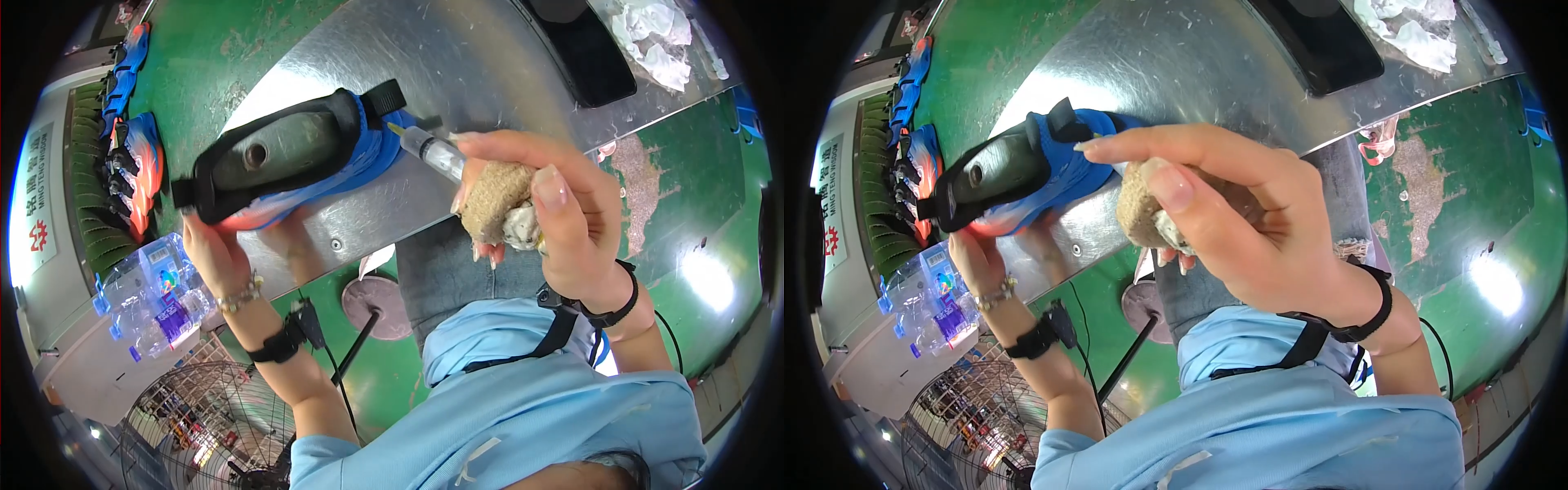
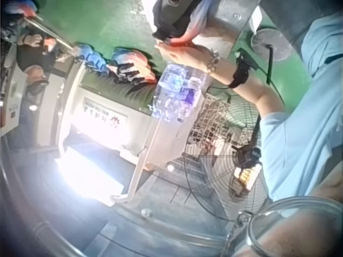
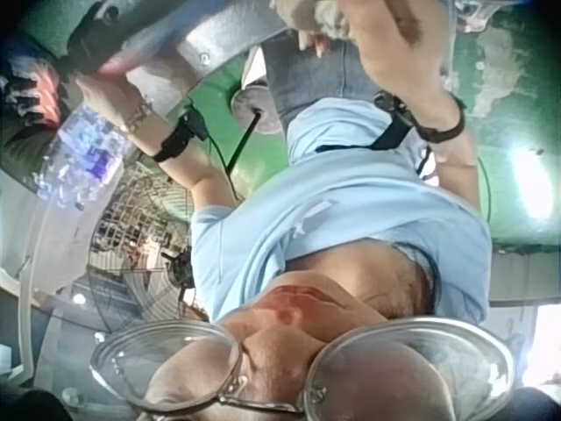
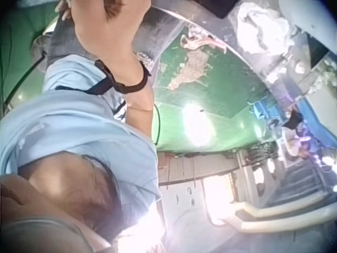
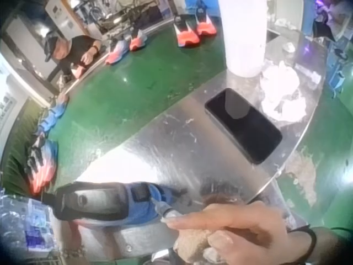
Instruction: Applying a liquid adhesive or treatment to the seams of athletic shoes using a syringe.
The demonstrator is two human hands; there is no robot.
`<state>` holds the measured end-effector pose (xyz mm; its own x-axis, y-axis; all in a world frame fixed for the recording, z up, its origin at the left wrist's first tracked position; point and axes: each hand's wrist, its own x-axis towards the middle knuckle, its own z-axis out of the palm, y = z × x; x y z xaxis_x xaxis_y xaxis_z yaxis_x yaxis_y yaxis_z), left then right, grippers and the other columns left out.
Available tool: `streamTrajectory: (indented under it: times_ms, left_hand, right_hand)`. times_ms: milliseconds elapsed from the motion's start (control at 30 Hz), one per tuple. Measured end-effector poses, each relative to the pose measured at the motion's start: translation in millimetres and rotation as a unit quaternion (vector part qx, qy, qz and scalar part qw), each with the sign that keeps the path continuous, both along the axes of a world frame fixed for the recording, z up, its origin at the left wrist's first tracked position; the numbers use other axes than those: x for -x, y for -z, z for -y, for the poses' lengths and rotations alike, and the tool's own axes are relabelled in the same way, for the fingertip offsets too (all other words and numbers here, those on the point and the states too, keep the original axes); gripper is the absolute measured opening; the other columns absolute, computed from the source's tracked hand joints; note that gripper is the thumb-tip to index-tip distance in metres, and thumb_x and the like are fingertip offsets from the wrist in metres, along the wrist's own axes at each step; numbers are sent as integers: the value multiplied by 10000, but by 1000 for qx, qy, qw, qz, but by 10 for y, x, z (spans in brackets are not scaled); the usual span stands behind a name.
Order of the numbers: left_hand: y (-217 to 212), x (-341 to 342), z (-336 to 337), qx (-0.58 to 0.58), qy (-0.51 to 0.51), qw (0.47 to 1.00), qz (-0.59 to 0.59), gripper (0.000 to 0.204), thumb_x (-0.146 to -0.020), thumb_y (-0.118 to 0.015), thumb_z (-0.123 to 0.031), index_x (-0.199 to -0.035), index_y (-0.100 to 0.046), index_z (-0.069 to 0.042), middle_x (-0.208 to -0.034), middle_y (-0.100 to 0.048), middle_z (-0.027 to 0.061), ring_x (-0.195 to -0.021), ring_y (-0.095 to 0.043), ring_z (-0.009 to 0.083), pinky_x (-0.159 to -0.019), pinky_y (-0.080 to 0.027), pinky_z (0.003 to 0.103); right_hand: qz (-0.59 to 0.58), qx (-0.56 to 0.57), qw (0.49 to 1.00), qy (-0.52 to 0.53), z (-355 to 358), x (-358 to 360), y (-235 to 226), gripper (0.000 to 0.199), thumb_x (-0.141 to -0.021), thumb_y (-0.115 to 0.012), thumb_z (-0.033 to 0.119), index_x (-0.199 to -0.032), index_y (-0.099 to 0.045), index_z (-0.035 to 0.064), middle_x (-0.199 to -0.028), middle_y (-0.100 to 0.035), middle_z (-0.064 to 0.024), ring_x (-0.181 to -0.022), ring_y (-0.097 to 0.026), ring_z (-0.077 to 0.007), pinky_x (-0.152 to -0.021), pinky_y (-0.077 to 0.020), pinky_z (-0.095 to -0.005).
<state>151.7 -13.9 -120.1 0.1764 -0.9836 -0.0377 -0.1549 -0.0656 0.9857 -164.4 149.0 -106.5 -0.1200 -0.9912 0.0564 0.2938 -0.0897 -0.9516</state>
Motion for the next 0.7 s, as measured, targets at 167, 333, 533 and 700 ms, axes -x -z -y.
streamTrajectory:
  times_ms: [167,333,533,700]
  left_hand:
    - [-182,-201,-693,-57,-38,998,-17,263,-895,-492,-271,-977,-561,-31,-826,-614,44,-688,-596,113,-548,-483,213]
    - [-185,-159,-1378,-209,59,975,-55,290,-928,-413,-240,-1009,-509,20,-952,-591,117,-793,-620,164,-596,-562,274]
    - [16,130,-1818,-270,132,915,-267,419,-786,-632,-128,-1104,-457,82,-999,-592,132,-884,-608,193,-780,-503,321]
    - [79,374,-1834,-272,156,904,-292,497,-698,-709,-113,-1077,-454,84,-988,-592,148,-875,-609,201,-793,-493,324]
  right_hand:
    - [5,3,1000,5,23,-72,29,432,-925,-313,285,-1148,-476,-47,-803,-578,-151,-529,-546,-133,-431,-435,-217]
    - [14,8,1000,25,27,-155,16,435,-926,-301,269,-1176,-443,-58,-801,-575,-151,-509,-546,-134,-404,-433,-217]
    - [13,3,999,39,-34,-241,-24,436,-929,-297,273,-1173,-436,-61,-795,-576,-149,-491,-547,-141,-380,-425,-215]
    - [6,3,1000,24,-107,-221,-65,435,-932,-292,273,-1175,-428,-61,-784,-572,-157,-482,-544,-144,-365,-408,-213]
